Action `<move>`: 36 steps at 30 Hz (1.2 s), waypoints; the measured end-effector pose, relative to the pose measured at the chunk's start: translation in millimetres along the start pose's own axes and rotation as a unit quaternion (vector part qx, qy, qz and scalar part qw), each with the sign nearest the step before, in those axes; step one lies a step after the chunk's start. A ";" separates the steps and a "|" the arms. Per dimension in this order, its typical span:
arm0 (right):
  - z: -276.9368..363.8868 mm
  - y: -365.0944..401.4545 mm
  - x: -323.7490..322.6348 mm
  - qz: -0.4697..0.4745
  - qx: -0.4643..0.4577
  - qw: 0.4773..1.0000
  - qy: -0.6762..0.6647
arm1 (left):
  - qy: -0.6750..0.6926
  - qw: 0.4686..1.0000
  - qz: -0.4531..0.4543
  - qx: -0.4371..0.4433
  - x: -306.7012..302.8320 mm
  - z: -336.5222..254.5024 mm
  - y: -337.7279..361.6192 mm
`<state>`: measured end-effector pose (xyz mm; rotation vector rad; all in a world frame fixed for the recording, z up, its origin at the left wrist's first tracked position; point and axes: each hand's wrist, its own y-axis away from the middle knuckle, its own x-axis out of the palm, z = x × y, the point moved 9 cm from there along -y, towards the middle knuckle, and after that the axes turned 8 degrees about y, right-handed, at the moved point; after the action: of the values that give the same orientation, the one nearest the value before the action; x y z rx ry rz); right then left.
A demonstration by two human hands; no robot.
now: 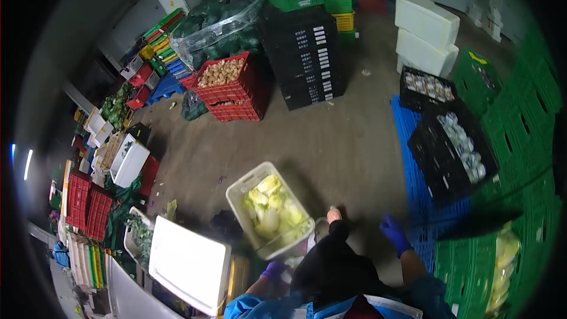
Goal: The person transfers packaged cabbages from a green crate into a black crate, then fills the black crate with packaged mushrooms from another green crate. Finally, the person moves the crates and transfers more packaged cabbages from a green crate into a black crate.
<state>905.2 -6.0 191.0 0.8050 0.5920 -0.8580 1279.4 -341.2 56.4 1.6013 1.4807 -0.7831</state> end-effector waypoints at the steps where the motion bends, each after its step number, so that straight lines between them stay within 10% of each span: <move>1: -21.8 -49.1 13.0 -0.037 -0.072 0.997 0.004 | -0.068 0.997 -0.013 0.035 -4.5 7.1 -31.8; 3: -29.4 -114.8 2.8 -0.082 -0.184 0.978 -0.059 | -0.039 0.999 0.030 -0.013 -34.8 18.3 -76.2; 6: -43.9 -178.1 -38.7 0.001 -0.061 0.992 -0.112 | -0.120 0.973 0.182 -0.077 -79.6 65.5 -188.9; 9: -109.6 -248.7 -43.7 0.100 0.077 0.987 -0.103 | -0.008 0.988 0.036 -0.147 -162.8 107.5 -317.3; 12: -83.2 -305.8 -86.4 0.022 0.114 0.924 -0.365 | 0.273 0.921 -0.068 -0.268 -258.8 128.7 -437.6; 19: -44.0 -499.0 -100.0 0.031 0.146 0.864 -0.481 | 0.419 0.855 -0.263 -0.155 -425.3 178.9 -746.7; 23: -15.3 -645.1 -127.1 0.116 0.199 0.862 -0.452 | 0.289 0.892 -0.339 -0.074 -563.3 178.6 -897.3; 29: 129.3 -819.0 -271.7 -0.041 0.043 0.923 -0.381 | 0.136 0.915 -0.378 -0.037 -748.1 211.3 -1078.6; 36: 146.1 -849.6 -290.7 -0.238 0.125 0.911 -0.312 | -0.201 0.926 -0.315 -0.052 -858.6 351.5 -1306.0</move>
<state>60.3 -342.8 171.0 0.5637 0.0971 -1.5871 -91.2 -1078.9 435.6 0.7975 1.6938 -1.2745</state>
